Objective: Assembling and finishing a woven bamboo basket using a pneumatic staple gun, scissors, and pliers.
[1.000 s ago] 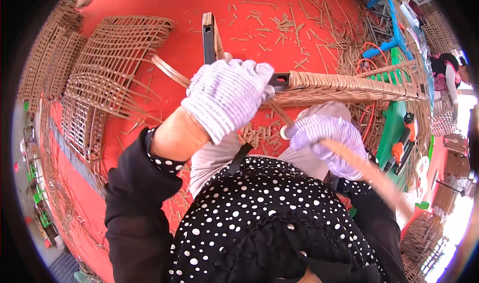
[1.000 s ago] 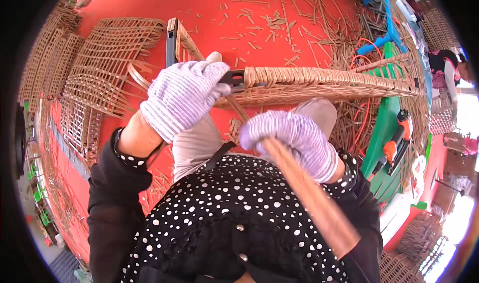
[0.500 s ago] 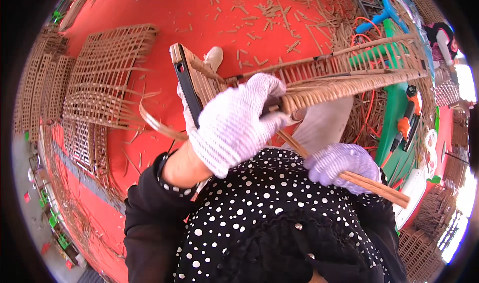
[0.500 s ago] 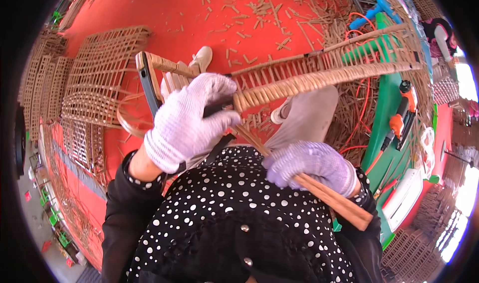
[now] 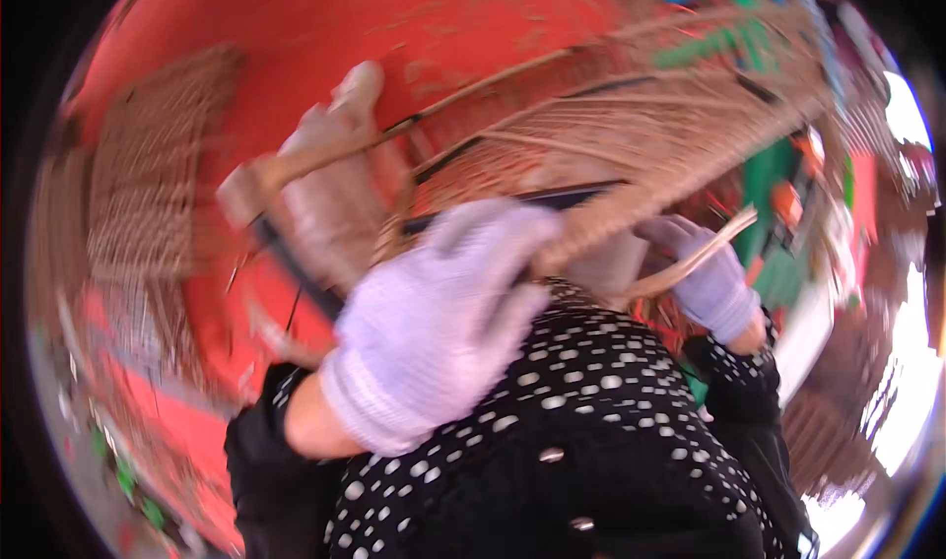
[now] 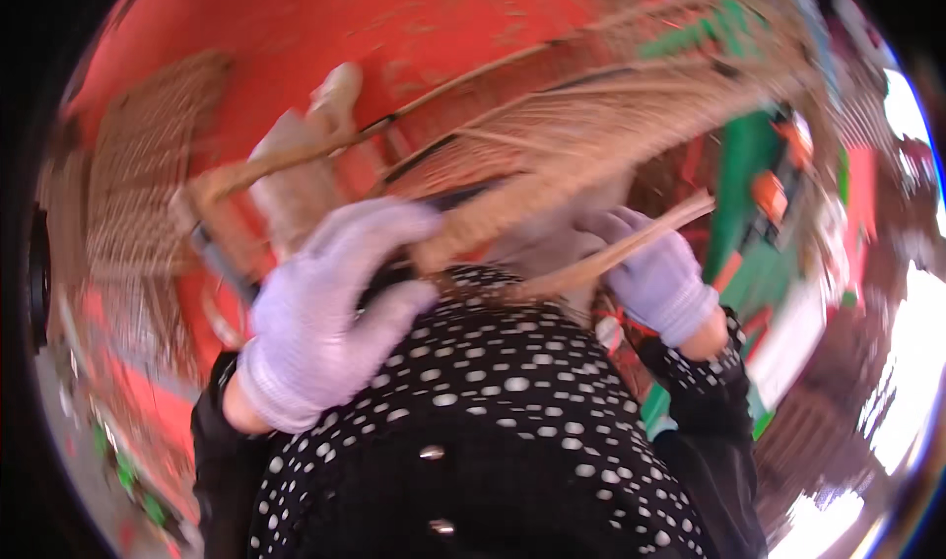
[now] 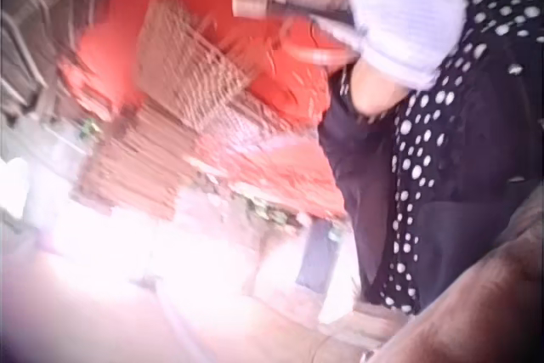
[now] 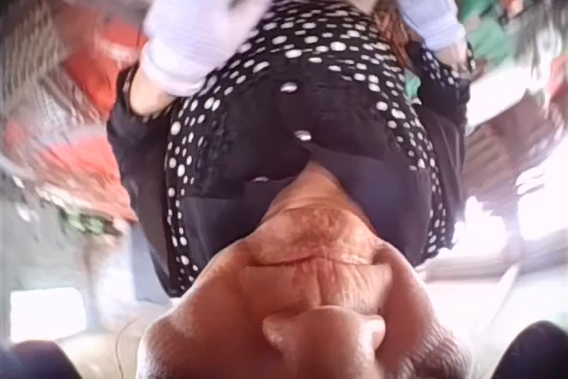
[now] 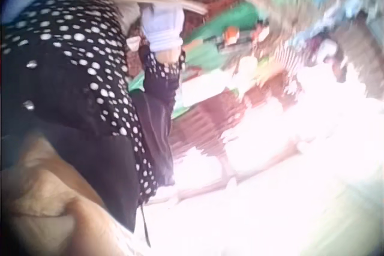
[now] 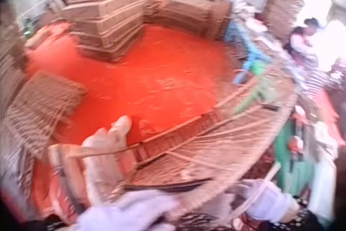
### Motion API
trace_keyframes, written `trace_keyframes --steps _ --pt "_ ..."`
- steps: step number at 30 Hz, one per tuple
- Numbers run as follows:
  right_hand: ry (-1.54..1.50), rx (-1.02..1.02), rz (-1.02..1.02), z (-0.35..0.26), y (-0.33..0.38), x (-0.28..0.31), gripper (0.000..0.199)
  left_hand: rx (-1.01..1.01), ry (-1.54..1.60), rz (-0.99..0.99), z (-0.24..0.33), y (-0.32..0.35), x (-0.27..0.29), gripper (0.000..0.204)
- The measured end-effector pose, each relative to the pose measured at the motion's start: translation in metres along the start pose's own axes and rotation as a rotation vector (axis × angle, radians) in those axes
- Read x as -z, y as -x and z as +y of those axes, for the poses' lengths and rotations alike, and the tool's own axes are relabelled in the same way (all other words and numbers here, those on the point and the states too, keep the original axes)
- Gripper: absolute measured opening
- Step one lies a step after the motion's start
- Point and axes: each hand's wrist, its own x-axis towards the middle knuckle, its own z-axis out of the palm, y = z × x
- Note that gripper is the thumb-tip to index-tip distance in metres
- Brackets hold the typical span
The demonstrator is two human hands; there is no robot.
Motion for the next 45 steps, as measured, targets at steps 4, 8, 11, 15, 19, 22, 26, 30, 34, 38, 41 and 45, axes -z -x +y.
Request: trace_keyframes --steps 4,8,11,15,19,22,26,30,34,38,41,45 --pt "0.044 -0.206 0.345 0.051 0.045 -0.004 0.02 0.133 -0.027 -0.003 0.008 -0.011 -0.009 0.033" --pt "0.192 -0.703 0.763 0.111 0.125 -0.01 0.027 0.052 0.009 0.025 -0.002 -0.011 -0.01 0.031" --pt "0.259 -1.058 0.821 0.152 0.193 -0.018 0.032 0.066 -0.03 0.003 -0.007 -0.013 -0.012 0.031" --pt "0.168 -1.357 0.698 0.198 0.226 -0.024 0.038 0.091 -0.052 0.019 -0.011 -0.015 -0.011 0.031" --pt "-0.048 -1.498 0.749 0.247 0.223 -0.032 0.043 0.076 0.003 0.013 -0.012 -0.018 -0.011 0.031" --pt "0.448 -1.108 0.509 0.252 0.173 -0.025 0.043 0.088 -0.144 0.015 -0.001 -0.016 -0.006 0.029" --pt "0.489 -1.13 0.462 0.247 0.2 -0.016 0.038 0.01 -0.075 -0.069 -0.003 -0.023 -0.006 0.038" --pt "0.596 -1.094 0.296 0.285 0.196 -0.011 0.038 0.001 -0.075 0.018 -0.01 -0.013 -0.009 0.04" --pt "0.571 -1.178 0.231 0.297 0.179 -0.004 0.037 0.018 -0.071 0.016 -0.008 -0.006 -0.007 0.041" --pt "0.49 -1.27 0.247 0.31 0.185 0.006 0.034 -0.002 -0.04 0.016 -0.014 -0.004 -0.003 0.04" --pt "0.2 -1.25 0.276 0.34 0.186 0.013 0.032 0.006 -0.036 0.024 -0.012 -0.004 -0.001 0.039" --pt "0.144 -1.066 0.308 0.409 0.226 0.022 0.03 -0.023 -0.025 0.006 -0.014 -0.007 -0.004 0.039"
